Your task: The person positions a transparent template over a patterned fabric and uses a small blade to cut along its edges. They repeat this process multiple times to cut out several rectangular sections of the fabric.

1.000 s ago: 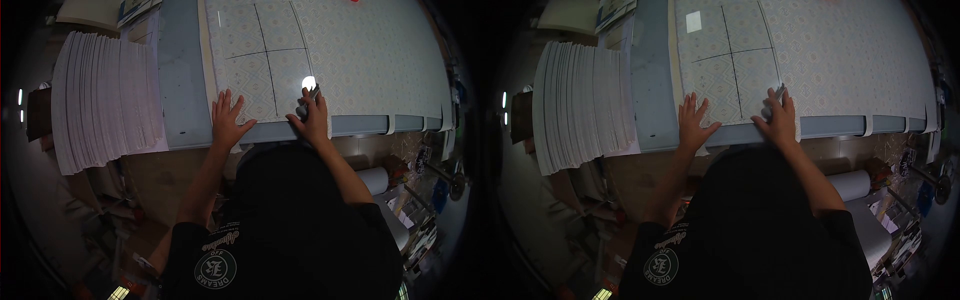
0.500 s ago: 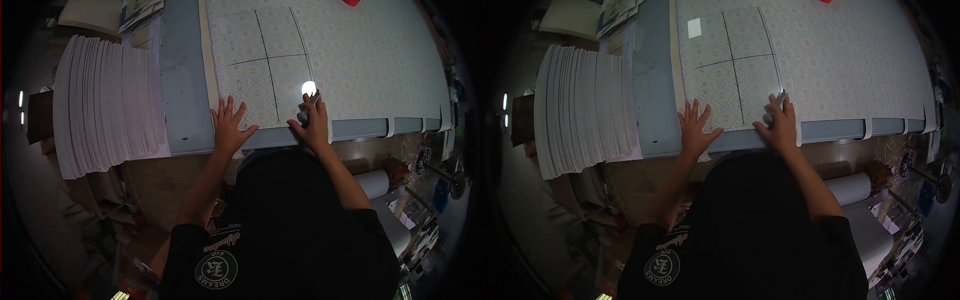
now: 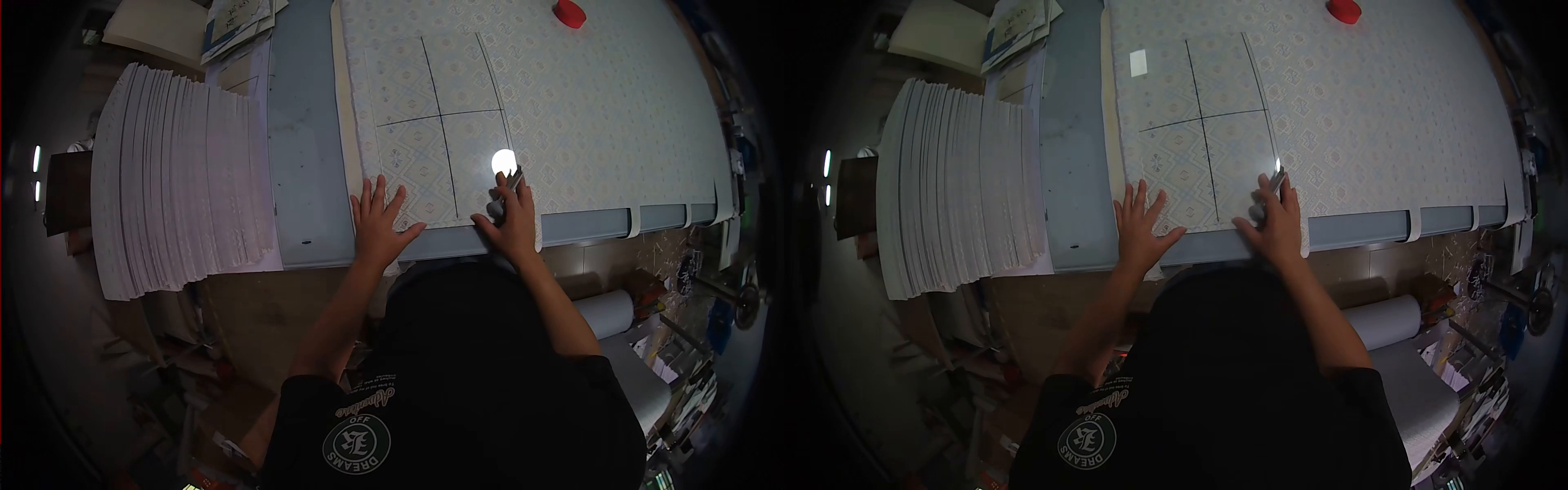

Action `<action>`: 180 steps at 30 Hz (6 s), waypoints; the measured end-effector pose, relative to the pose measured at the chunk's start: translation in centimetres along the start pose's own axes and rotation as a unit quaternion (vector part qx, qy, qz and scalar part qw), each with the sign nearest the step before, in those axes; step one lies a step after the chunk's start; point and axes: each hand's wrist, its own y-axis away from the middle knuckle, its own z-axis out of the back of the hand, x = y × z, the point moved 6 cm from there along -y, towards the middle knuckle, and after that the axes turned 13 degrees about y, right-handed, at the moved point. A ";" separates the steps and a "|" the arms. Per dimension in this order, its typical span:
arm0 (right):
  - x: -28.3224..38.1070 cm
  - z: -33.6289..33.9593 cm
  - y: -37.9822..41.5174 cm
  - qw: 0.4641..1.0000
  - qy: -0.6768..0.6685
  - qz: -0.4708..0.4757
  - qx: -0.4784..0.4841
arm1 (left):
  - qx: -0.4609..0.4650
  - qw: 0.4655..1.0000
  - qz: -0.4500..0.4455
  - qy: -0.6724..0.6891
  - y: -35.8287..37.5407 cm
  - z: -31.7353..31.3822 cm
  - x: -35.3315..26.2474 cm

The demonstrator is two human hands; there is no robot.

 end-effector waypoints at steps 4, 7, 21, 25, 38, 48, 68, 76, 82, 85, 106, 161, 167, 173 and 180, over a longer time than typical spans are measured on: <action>0.2 0.2 -0.1 1.000 0.007 0.004 -0.005 | 0.003 1.000 0.000 0.000 0.0 0.1 -0.1; 0.4 0.5 -0.1 1.000 0.003 -0.003 -0.017 | 0.007 1.000 0.006 0.001 0.0 0.1 0.0; 0.5 0.6 -0.2 0.999 -0.006 0.011 -0.031 | 0.008 1.000 0.006 0.002 -0.1 0.1 -0.2; 0.3 0.5 -0.2 1.000 0.006 0.012 -0.026 | 0.007 1.000 0.005 0.004 0.0 0.1 -0.2; 0.2 0.2 0.0 1.000 0.004 0.006 -0.007 | 0.007 1.000 0.005 0.013 0.0 0.2 -0.2; -3.3 2.6 1.8 0.986 -0.107 -0.090 -0.092 | 0.011 1.000 0.002 0.012 0.0 0.0 0.0; -2.9 6.5 6.4 0.960 -0.080 -0.248 -0.102 | 0.031 0.999 0.004 0.003 -0.2 0.6 -0.7; -4.4 7.5 4.1 0.975 -0.043 -0.217 -0.009 | 0.054 0.996 0.001 0.068 -8.0 -0.3 -3.6; -4.1 7.0 3.5 0.984 -0.003 -0.168 0.064 | 0.111 0.992 -0.041 0.033 -14.7 -3.6 -8.6; -3.7 7.4 3.1 0.983 0.003 -0.159 0.088 | 0.125 0.990 -0.061 -0.012 -16.9 -4.5 -10.9; -3.4 6.7 1.9 0.978 0.033 -0.163 0.127 | 0.288 0.949 0.057 -0.112 -19.9 -7.0 -11.8; -8.0 2.2 -36.6 0.999 -0.002 0.018 0.038 | 0.217 0.968 0.117 -0.052 -30.2 -3.8 -6.2; -8.6 2.9 -42.4 0.946 -0.011 0.245 0.211 | 0.228 0.952 0.178 -0.099 -30.4 -3.4 -6.3; -7.1 2.1 -44.4 0.903 -0.015 0.331 0.274 | 0.241 0.945 0.215 -0.053 -30.5 -3.5 -5.9; 2.0 -3.1 -45.3 0.866 -0.063 0.412 0.275 | 0.222 0.955 0.185 -0.065 -30.4 -3.3 -5.9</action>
